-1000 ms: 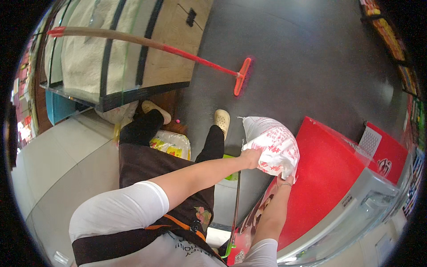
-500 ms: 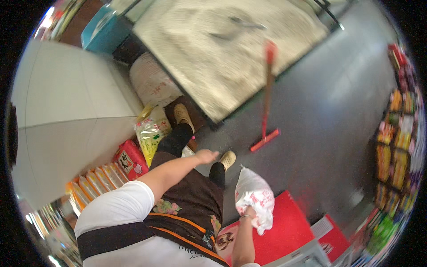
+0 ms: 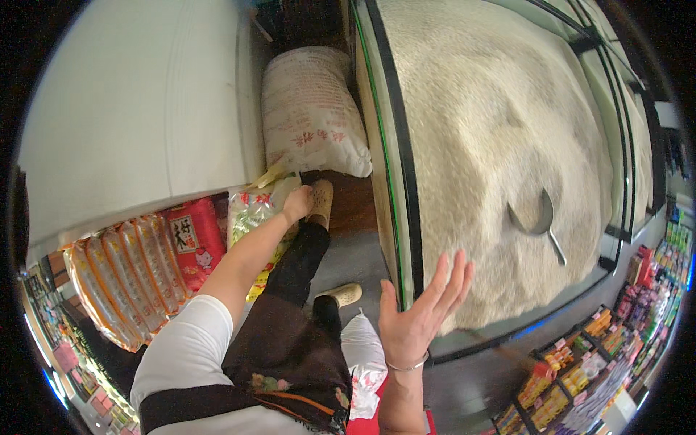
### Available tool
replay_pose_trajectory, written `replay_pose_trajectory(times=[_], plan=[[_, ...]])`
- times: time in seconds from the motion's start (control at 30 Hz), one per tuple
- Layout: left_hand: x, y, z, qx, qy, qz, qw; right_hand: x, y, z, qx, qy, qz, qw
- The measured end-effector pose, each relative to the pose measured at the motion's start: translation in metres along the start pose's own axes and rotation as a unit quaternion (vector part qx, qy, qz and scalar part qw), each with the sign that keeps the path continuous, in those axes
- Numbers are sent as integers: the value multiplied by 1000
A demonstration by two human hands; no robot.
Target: The person moves large bags of rice by hand to clear an area, sweeps the floor with a broom, and then uses a dustpan to collect the swept debris.
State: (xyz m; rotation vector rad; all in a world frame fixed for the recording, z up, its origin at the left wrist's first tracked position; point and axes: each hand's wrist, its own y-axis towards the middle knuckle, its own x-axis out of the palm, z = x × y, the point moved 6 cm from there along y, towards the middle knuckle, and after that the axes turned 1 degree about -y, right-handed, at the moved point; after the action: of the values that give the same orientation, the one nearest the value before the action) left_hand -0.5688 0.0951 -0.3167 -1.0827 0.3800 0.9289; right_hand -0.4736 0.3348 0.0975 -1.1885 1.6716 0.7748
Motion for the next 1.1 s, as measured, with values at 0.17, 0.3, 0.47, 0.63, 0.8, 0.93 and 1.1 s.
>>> replay_pose_trajectory(times=[0.17, 0.3, 0.47, 0.63, 0.8, 0.93, 1.1], plan=[[-8, 77, 24, 34, 240, -40, 969, 49, 23, 21, 37, -86, -59, 994], [15, 141, -10, 8, 371, -27, 928, 60, 31, 24, 58, -168, -83, 981], [42, 188, -47, -64, 482, -23, 874, 65, 54, 17, 25, -134, -72, 988], [51, 214, -72, -17, 480, -10, 877, 70, 57, 19, -1, -108, -87, 990], [37, 208, -62, 43, 498, 4, 866, 67, 58, 21, -3, -76, -101, 992], [18, 198, -42, 50, 453, -199, 867, 66, 56, 26, 12, -72, -84, 994], [-43, 151, 19, 246, 474, -217, 817, 59, 58, 23, 29, -85, -102, 991]])
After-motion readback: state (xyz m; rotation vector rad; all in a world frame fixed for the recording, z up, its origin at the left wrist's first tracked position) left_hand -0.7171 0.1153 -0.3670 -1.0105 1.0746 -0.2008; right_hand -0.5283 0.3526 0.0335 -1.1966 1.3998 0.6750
